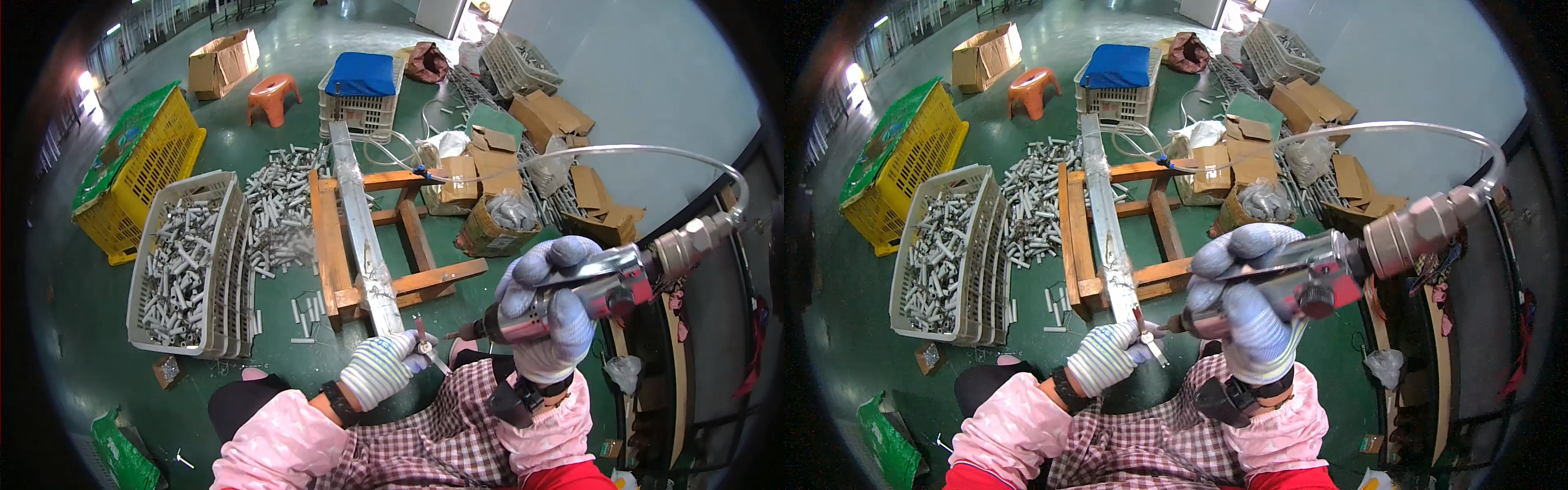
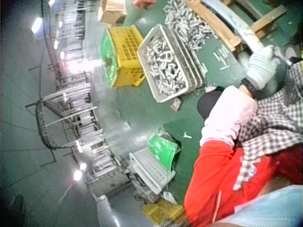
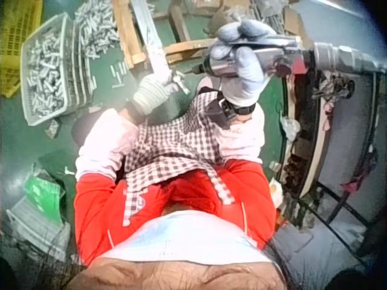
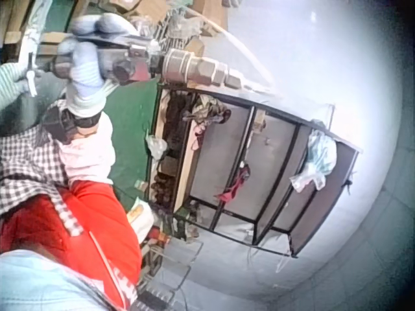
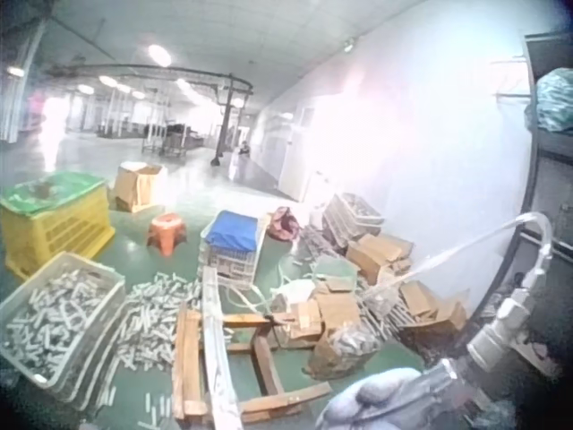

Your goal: Use a pneumatic screwdriver to fasten small plastic components into a metal jig on a factory floor.

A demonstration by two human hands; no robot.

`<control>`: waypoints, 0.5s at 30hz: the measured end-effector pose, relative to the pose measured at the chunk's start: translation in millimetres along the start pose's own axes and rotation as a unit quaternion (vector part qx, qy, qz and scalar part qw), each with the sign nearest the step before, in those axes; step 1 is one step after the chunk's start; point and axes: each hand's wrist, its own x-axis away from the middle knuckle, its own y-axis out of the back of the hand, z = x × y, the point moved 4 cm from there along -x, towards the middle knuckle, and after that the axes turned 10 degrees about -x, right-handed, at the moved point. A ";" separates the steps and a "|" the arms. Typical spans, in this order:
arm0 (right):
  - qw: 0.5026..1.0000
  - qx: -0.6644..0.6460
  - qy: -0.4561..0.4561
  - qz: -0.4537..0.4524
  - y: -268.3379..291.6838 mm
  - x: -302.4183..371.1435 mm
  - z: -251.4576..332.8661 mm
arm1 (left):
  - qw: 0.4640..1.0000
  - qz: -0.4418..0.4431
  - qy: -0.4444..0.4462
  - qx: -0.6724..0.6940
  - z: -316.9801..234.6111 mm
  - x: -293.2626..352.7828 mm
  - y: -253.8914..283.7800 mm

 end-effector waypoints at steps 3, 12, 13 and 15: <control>0.997 -0.044 -0.008 -0.055 33.9 -2.5 -0.1 | 0.971 0.122 0.012 0.205 -2.3 -5.9 4.3; 0.995 -0.071 -0.011 -0.073 82.0 -8.0 -5.7 | 0.941 0.109 0.074 0.312 0.5 -4.6 -5.7; 0.994 -0.066 -0.016 -0.080 84.7 -7.4 -7.0 | 0.940 0.105 0.077 0.316 0.4 -6.0 -4.8; 0.994 -0.064 -0.022 -0.088 86.1 -6.6 -9.3 | 0.934 0.097 0.095 0.332 3.8 -4.6 -9.1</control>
